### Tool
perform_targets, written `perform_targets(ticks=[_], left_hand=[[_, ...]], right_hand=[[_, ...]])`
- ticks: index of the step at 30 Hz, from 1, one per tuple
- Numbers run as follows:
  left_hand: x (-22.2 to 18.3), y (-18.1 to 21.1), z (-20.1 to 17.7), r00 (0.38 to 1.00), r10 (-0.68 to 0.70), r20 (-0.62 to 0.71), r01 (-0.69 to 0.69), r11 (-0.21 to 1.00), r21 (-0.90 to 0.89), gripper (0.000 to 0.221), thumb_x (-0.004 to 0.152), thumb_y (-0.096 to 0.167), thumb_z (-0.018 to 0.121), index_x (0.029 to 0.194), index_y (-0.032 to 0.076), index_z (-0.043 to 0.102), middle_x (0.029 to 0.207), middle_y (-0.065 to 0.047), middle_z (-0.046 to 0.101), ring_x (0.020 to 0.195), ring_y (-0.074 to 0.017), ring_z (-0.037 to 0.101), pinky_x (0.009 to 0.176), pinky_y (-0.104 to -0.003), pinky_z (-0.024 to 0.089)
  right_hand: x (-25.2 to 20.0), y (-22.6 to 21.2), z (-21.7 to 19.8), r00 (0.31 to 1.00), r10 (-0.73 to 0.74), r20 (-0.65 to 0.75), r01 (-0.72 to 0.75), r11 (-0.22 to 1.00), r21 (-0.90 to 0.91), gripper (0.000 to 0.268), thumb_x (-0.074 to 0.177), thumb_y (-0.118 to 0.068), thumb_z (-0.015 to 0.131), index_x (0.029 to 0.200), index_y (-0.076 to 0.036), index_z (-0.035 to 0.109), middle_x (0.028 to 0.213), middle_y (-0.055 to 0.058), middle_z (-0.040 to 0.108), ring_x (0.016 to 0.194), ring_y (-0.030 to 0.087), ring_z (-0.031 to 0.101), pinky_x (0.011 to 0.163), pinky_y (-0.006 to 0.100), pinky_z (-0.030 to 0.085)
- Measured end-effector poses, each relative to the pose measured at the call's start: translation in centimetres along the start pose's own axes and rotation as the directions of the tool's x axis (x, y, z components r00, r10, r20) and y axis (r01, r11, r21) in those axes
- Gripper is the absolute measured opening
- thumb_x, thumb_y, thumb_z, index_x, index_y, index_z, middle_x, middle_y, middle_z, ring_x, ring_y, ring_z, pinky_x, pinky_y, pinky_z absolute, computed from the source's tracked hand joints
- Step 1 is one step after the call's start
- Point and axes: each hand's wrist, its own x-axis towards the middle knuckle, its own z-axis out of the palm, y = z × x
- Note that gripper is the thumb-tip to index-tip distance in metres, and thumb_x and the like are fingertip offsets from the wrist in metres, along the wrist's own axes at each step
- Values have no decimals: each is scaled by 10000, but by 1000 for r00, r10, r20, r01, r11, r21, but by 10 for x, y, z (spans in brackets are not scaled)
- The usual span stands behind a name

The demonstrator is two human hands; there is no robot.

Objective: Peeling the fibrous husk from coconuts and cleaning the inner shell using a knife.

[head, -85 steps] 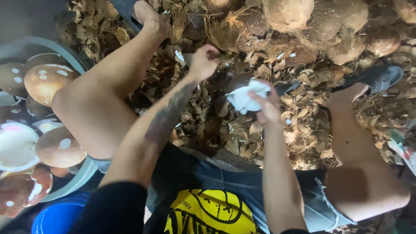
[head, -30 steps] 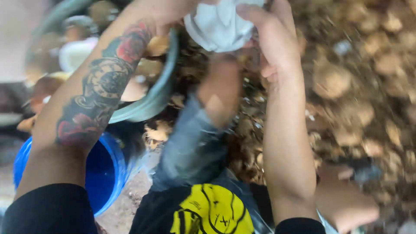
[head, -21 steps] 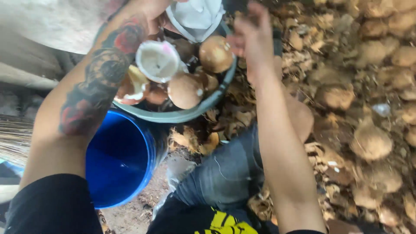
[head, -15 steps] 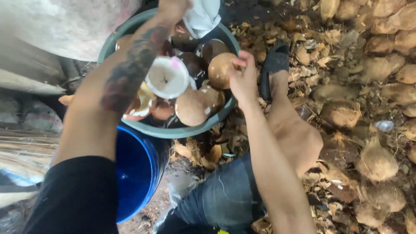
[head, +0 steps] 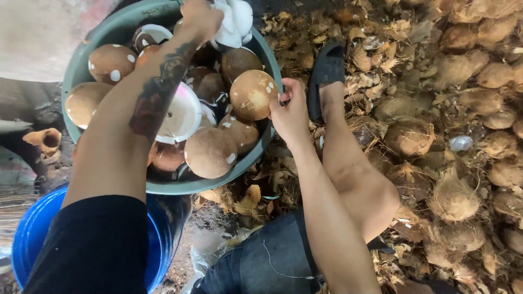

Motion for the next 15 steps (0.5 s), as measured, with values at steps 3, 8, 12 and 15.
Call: perform_targets(ticks=[3,8,12,15], left_hand=[[-14,17,-17,997,46,-57,-30,969,244,414,785,207,656,1181,111,726,1270,-278,571,1159,-502,499,873,-625,490],[6,4,-12,993,95,-74,-71,956,285,529,790,245,732,1254,-6,690,1246,-288,572,1110,-464,554,843,-593,517],[3,67,-61,942,335,7,-332,930,160,197,804,241,770,933,93,788,953,-130,764,831,-328,724,770,-429,601],[-39,174,-112,866,318,385,-340,940,-12,343,920,212,757,1221,55,709,1032,-88,703,833,-197,647,693,-341,545]], right_hand=[[-6,0,2,969,-245,-31,219,911,-349,455,893,-59,618,1337,-30,525,1168,99,552,936,174,567,786,316,542],[-17,-6,-6,978,-208,-28,186,921,-341,497,963,-195,697,1384,-19,499,1124,120,637,909,177,650,703,297,556],[-35,-27,-30,992,-97,-83,85,987,-138,583,918,8,631,1460,-78,433,1122,121,571,670,141,637,597,286,594],[-56,-48,-69,926,-316,-205,340,936,93,566,935,101,616,1433,-101,439,1138,107,498,802,138,567,646,265,615]])
